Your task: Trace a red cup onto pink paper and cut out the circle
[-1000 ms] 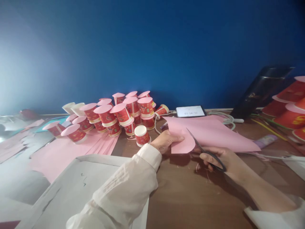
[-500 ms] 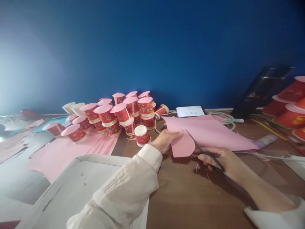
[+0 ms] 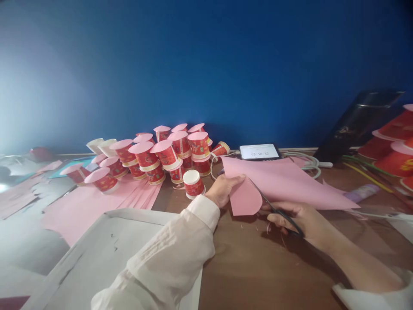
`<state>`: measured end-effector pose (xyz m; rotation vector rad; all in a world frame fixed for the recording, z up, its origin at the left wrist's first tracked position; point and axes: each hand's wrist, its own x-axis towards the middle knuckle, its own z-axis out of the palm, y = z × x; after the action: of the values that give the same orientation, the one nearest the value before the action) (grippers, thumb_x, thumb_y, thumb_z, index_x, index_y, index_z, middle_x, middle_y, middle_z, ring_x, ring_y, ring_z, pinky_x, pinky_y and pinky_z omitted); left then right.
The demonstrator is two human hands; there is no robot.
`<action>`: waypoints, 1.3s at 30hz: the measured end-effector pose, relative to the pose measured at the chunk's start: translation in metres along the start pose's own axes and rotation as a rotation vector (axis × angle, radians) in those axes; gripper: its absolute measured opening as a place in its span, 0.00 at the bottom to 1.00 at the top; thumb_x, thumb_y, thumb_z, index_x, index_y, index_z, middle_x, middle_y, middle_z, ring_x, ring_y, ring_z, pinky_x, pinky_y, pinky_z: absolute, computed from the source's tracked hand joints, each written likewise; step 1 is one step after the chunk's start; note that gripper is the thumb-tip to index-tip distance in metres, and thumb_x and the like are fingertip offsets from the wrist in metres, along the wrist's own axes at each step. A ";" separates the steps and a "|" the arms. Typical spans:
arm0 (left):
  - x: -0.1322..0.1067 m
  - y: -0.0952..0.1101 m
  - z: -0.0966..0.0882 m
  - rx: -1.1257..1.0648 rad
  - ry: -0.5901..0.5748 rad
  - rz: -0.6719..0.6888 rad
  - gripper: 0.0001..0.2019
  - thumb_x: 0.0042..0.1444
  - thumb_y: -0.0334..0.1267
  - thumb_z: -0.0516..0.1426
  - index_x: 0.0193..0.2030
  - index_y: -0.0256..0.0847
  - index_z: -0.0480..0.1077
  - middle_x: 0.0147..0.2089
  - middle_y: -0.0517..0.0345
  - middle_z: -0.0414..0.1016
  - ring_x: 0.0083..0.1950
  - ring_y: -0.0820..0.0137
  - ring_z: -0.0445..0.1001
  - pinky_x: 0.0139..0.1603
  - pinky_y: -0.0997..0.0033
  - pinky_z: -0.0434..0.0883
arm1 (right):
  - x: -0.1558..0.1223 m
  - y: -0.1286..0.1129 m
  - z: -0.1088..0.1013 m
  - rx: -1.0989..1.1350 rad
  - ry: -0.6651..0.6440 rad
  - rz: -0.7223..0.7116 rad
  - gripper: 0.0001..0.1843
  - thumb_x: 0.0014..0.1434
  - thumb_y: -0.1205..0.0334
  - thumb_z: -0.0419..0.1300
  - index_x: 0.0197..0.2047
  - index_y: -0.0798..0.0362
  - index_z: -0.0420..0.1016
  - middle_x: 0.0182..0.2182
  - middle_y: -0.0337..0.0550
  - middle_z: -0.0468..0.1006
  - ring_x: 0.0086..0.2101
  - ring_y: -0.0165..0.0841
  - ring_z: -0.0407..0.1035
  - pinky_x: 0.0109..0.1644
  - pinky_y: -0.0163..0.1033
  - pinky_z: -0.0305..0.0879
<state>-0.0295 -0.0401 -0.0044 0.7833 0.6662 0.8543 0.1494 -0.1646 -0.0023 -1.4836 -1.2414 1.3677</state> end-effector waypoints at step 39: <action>-0.002 0.001 -0.003 0.090 -0.036 -0.026 0.15 0.40 0.35 0.72 0.33 0.32 0.76 0.32 0.54 0.78 0.33 0.69 0.75 0.41 0.65 0.70 | 0.008 0.005 -0.020 -0.127 -0.128 0.063 0.32 0.49 0.39 0.68 0.48 0.57 0.82 0.32 0.50 0.82 0.25 0.30 0.68 0.29 0.35 0.65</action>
<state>-0.0328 -0.0404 -0.0048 0.8670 0.6847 0.7889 0.1692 -0.1565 -0.0063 -1.5532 -1.3943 1.4684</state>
